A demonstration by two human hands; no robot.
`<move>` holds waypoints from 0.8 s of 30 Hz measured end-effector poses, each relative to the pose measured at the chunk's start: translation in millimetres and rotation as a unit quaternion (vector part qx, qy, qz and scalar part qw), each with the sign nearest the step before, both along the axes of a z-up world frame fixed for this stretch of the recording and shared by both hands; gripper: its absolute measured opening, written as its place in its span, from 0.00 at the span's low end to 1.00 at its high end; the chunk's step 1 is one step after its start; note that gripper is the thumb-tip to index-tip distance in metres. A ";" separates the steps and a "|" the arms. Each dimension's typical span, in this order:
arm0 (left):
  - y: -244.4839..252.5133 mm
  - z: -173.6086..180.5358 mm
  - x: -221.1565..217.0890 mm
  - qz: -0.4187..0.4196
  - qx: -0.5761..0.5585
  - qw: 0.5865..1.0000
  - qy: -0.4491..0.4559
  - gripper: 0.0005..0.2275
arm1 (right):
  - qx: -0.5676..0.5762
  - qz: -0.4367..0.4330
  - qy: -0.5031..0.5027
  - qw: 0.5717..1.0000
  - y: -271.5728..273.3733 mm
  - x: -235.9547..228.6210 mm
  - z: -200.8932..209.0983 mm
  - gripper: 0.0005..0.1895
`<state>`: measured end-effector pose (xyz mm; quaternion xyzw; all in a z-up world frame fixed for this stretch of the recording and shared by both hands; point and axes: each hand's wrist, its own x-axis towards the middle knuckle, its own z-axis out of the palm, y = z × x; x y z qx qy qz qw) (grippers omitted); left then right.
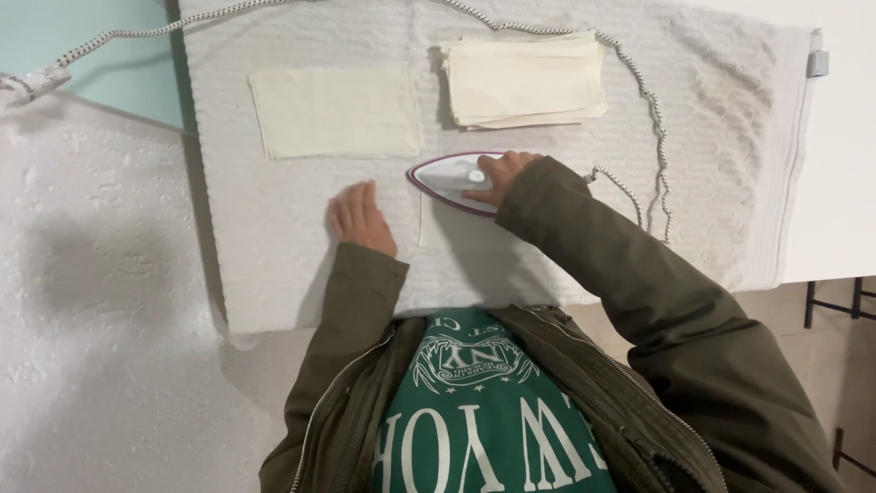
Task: Ironing small rectangular pieces of white cloth.
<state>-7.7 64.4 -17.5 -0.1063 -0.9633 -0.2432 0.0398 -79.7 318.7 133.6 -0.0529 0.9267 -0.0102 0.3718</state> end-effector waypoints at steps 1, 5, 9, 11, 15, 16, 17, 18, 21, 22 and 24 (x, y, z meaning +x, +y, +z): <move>-4.0 1.0 -0.2 0.002 0.000 1.000 0.000 0.23 | 0.000 0.002 0.000 1.000 -0.2 -0.9 0.6 0.35; -14.1 -1.9 0.6 0.056 -0.032 0.995 0.075 0.21 | 0.000 0.047 0.014 0.999 -2.0 -2.1 2.3 0.36; -14.8 1.2 0.9 0.057 -0.025 0.995 0.081 0.21 | 0.008 0.030 -0.002 1.000 -6.1 -2.6 7.9 0.35; -15.2 -5.2 0.4 0.061 -0.026 0.994 0.086 0.21 | 0.001 0.052 0.011 0.999 -2.6 -2.4 7.0 0.34; -15.9 -4.1 0.9 0.058 -0.025 0.995 0.079 0.21 | 0.000 0.024 0.026 0.999 -4.5 -2.2 -4.8 0.35; -16.1 -3.0 1.3 0.057 -0.025 0.995 0.078 0.21 | -0.001 0.024 0.026 0.999 -4.4 -2.1 -3.3 0.35; -16.2 -1.9 1.7 0.057 -0.024 0.995 0.078 0.21 | 0.001 0.050 0.023 0.998 -4.2 -2.0 -1.8 0.34; -16.0 -0.7 1.2 0.055 -0.022 0.995 0.079 0.21 | 0.003 0.074 0.021 0.997 -3.6 -1.9 0.0 0.33; -16.7 -2.4 1.1 0.056 -0.025 0.996 0.070 0.21 | -0.013 0.037 0.044 0.998 -6.8 -1.7 -7.9 0.34; -17.1 -3.3 1.1 0.056 -0.025 0.996 0.070 0.21 | -0.014 0.037 0.044 0.998 -6.2 -2.1 -11.1 0.34; -17.6 -5.3 1.1 0.052 -0.030 0.995 0.077 0.21 | -0.008 0.058 0.041 0.997 -4.8 -2.4 -17.6 0.33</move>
